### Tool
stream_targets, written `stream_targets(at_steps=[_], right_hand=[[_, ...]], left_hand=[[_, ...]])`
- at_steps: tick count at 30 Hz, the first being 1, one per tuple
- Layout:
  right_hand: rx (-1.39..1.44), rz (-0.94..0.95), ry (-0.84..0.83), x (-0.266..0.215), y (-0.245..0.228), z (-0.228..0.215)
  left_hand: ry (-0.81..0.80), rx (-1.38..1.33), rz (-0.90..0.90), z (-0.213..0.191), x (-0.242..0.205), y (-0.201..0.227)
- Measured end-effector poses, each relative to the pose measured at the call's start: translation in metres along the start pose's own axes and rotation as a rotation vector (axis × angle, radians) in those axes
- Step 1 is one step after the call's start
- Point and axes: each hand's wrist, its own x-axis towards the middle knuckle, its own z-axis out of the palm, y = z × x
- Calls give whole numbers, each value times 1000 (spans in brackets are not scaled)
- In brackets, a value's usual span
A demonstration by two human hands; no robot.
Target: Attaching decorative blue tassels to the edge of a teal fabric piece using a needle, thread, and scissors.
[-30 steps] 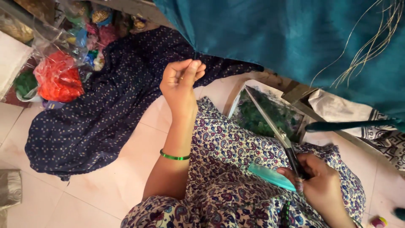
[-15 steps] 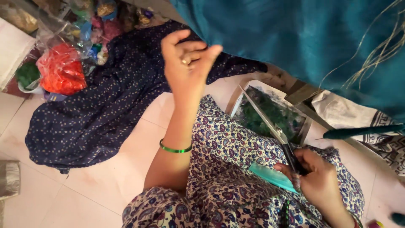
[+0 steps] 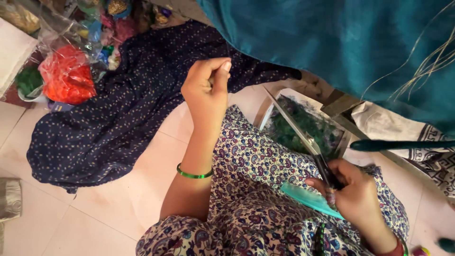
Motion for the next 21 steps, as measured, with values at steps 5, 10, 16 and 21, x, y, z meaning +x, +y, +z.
stream_targets(at_steps=[5,10,16,21], right_hand=[[-24,3,-77,26,-17,7],[130,-5,-138,38,-21,19],[73,-125,-169,28,-2,27],[-94,-215,-26,-3,35,15]], left_hand=[[-37,-4,-5,-5,-3,-2],[-105,178,-74,-21,-11,-48],[-173,616,-7,-41,-17,-64],[-292,625,56,-37,-22,-86]])
